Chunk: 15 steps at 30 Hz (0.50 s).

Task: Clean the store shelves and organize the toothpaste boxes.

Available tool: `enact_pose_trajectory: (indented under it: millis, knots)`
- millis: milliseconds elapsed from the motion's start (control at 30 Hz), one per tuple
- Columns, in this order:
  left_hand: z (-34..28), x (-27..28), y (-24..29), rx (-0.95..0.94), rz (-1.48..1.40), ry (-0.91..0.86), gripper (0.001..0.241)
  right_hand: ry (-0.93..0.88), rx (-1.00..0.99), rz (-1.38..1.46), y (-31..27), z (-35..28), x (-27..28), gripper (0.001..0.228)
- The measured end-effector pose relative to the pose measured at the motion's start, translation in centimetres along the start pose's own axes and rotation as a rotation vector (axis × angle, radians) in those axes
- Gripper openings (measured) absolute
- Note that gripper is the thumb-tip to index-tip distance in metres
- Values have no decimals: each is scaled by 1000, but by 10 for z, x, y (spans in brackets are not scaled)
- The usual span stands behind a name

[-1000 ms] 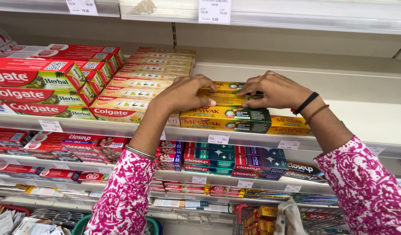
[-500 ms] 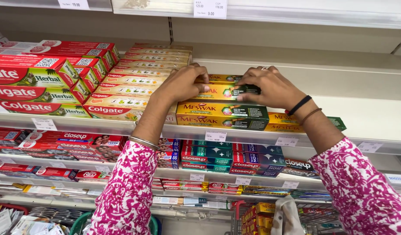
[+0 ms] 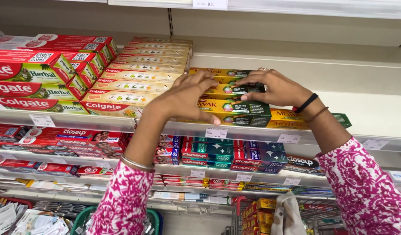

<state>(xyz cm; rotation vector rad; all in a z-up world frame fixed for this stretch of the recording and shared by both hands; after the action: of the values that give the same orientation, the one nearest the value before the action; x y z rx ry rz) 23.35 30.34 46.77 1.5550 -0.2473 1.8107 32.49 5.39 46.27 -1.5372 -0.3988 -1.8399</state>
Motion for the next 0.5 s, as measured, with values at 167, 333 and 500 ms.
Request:
enact_pose_trajectory:
  millis: [167, 333, 500]
  knots:
    - [0, -20, -6, -104, 161, 72, 112, -115, 29, 167, 11, 2, 4, 42]
    - [-1, -21, -4, -67, 171, 85, 108, 112, 3, 44, 15, 13, 8, 47]
    - [-5, -17, -1, -72, 232, 105, 109, 10, -148, -23, 42, 31, -10, 71]
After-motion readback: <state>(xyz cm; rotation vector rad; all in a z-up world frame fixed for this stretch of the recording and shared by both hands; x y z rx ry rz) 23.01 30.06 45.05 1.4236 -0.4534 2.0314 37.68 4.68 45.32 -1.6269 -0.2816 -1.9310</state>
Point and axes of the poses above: each hand's wrist, its own z-axis towards the middle knuckle, its own x-axis out of the back of the hand, y = z × x, the point moved 2 cm from there along z, towards the middle knuckle, and after that the axes turned 12 degrees about -x, right-handed, at the moved point
